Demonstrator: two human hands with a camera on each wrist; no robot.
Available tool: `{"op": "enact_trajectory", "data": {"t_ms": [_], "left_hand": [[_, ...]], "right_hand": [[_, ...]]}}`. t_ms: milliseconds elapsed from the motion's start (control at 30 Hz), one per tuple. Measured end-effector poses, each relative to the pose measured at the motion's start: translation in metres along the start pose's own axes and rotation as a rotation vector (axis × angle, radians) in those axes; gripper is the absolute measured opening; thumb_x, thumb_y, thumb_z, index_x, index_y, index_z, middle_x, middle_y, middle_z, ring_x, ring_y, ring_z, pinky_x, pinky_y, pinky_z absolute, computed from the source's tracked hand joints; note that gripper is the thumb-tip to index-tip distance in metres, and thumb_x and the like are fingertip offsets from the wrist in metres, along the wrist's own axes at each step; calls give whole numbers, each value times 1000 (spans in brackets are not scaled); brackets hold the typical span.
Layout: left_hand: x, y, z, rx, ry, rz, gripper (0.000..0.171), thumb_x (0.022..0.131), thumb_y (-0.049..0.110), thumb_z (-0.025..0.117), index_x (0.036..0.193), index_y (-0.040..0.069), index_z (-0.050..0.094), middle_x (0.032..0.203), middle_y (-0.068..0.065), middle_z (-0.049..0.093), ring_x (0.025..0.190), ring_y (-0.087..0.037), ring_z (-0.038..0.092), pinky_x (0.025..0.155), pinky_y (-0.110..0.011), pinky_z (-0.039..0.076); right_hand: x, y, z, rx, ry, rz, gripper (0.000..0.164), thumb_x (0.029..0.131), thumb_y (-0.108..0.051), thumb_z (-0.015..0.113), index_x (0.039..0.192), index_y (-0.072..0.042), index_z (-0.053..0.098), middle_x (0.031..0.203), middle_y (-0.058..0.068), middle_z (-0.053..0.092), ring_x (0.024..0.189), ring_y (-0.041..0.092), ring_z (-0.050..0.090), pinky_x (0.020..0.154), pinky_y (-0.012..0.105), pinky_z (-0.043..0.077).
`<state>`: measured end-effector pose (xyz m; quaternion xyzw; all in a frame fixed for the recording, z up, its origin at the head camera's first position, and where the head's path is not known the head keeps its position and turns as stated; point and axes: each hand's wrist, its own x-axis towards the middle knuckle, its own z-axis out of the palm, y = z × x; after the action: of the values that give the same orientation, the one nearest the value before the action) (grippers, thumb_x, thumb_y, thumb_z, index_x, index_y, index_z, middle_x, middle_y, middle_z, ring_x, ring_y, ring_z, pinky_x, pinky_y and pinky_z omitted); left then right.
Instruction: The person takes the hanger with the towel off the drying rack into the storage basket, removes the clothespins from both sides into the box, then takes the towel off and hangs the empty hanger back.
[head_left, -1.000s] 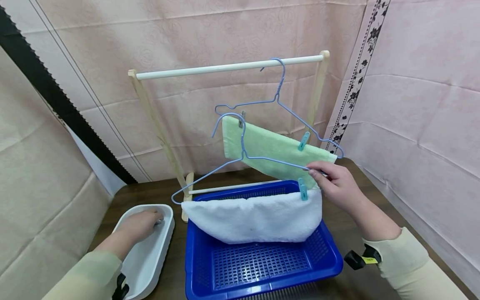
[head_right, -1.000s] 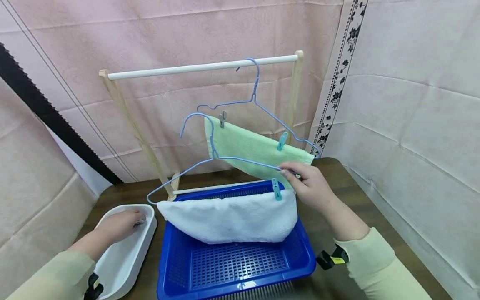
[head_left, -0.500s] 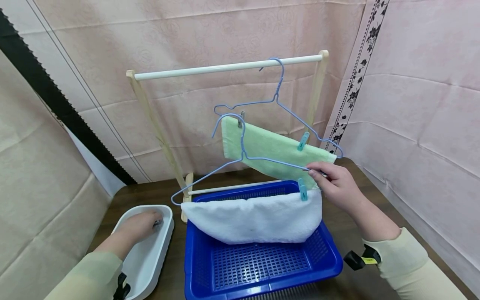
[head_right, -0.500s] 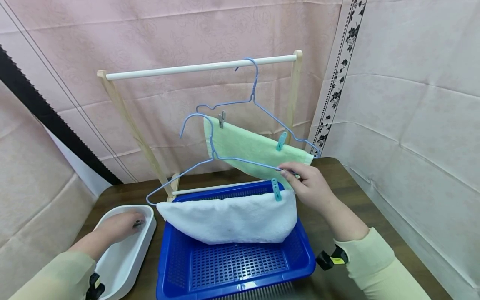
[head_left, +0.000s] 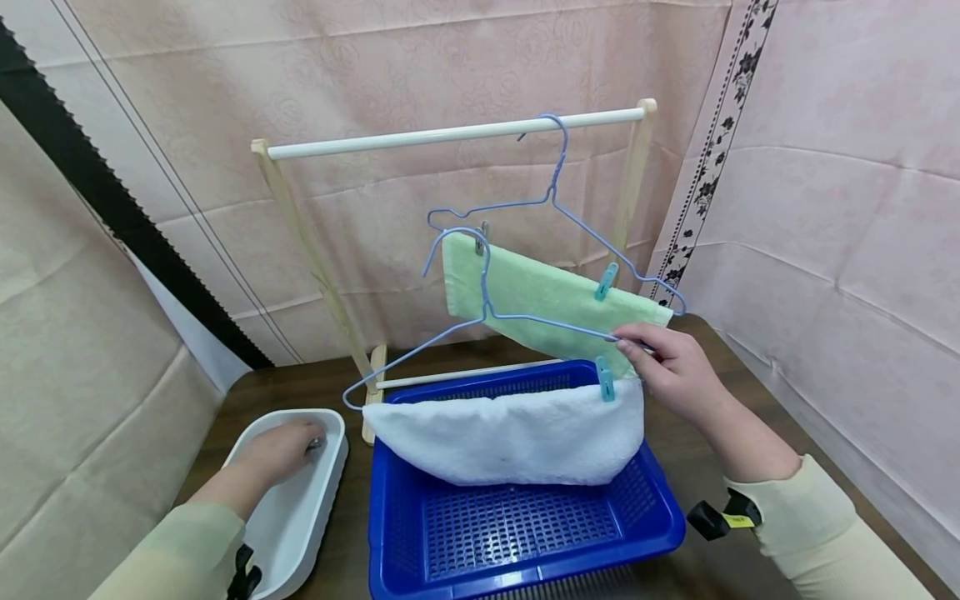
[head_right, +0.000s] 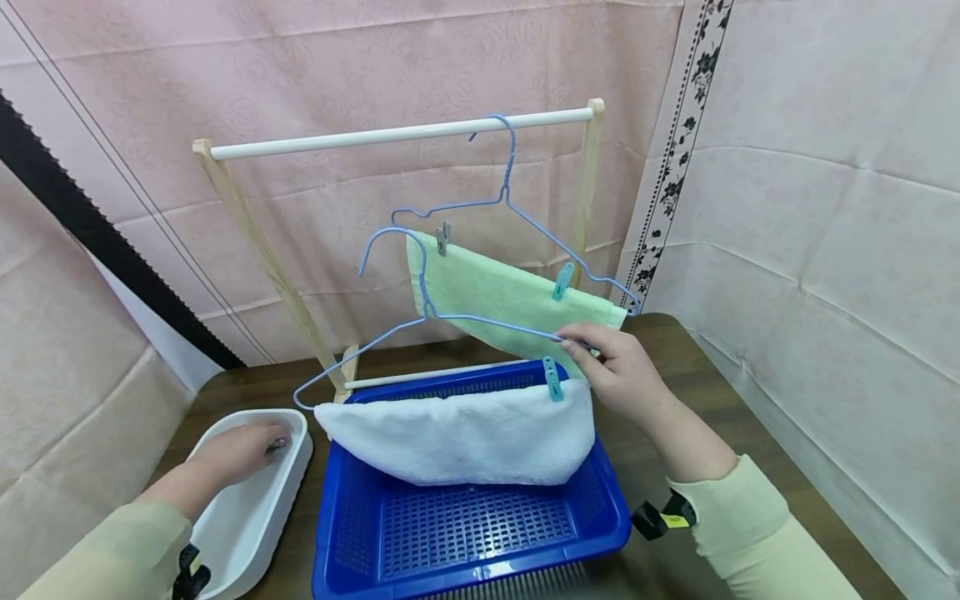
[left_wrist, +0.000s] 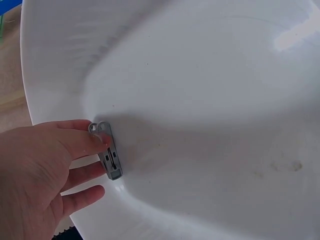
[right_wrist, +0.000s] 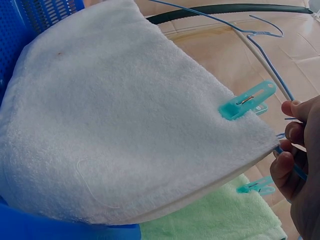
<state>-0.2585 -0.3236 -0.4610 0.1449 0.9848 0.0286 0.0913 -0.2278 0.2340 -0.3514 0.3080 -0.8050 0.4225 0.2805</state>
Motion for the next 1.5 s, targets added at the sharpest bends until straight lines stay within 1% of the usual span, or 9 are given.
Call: {"op": "enact_trajectory", "data": {"t_ms": [200,333,433,567,633,967,1067,1300,1500], "left_hand": [[-2,-1,-1,8,24,7,30,86,0,72,114,9,69,109,-9,69,104,-32,64,90,-53,51],[-4,0,-6,26,53,36,28,88,-2,68,114,7,69,113,-12,69,107,-35,63,91,-54,50],[-5,0,-11,38,54,53,27,88,-2,68,114,5,69,116,-15,67,109,-37,62,92,-55,49],[-8,-1,-17,41,34,39,29,85,0,73,113,5,69,118,-15,67,111,-38,61,93,-55,49],[-11,-1,-19,42,40,27,30,84,3,75,113,6,69,117,-15,67,111,-38,61,92,-55,49],[-34,4,-39,44,127,-23,30,87,14,75,115,6,68,114,-18,66,106,-38,63,86,-55,51],[-39,8,-40,53,145,-34,30,89,17,73,116,6,68,115,-17,65,106,-37,63,87,-55,51],[-52,19,-40,70,246,29,27,88,17,74,112,8,69,115,-14,66,105,-36,65,85,-54,52],[-61,37,-47,79,304,41,27,88,21,73,113,8,70,116,-13,67,109,-35,63,88,-54,51]], "right_hand": [[1,-1,0,-13,2,-4,24,90,12,61,106,-3,72,94,-16,65,62,5,48,53,19,42],[2,-2,-1,-14,2,-2,24,90,11,61,106,-4,72,92,-15,65,59,5,47,51,19,41],[3,-3,-1,-16,4,-4,24,90,11,61,106,-4,72,92,-15,65,59,5,48,51,19,41],[4,-3,-1,-16,6,-12,24,90,11,61,105,-4,72,93,-15,65,60,5,48,52,19,41],[4,-4,0,-16,5,-17,24,90,12,61,105,-4,72,91,-15,65,59,5,47,51,19,41],[4,-5,0,-18,0,-17,25,90,12,61,104,-5,71,78,-12,60,52,5,44,47,20,39],[3,-5,-1,-16,-3,-11,25,90,12,61,104,-5,71,76,-11,59,52,5,44,46,20,39],[3,-7,-1,-34,-5,-5,23,91,10,62,104,-5,71,78,-12,59,56,5,45,49,20,40],[3,-7,-1,-29,-5,-6,23,91,10,61,104,-5,71,79,-11,60,57,5,46,49,19,40]]}}
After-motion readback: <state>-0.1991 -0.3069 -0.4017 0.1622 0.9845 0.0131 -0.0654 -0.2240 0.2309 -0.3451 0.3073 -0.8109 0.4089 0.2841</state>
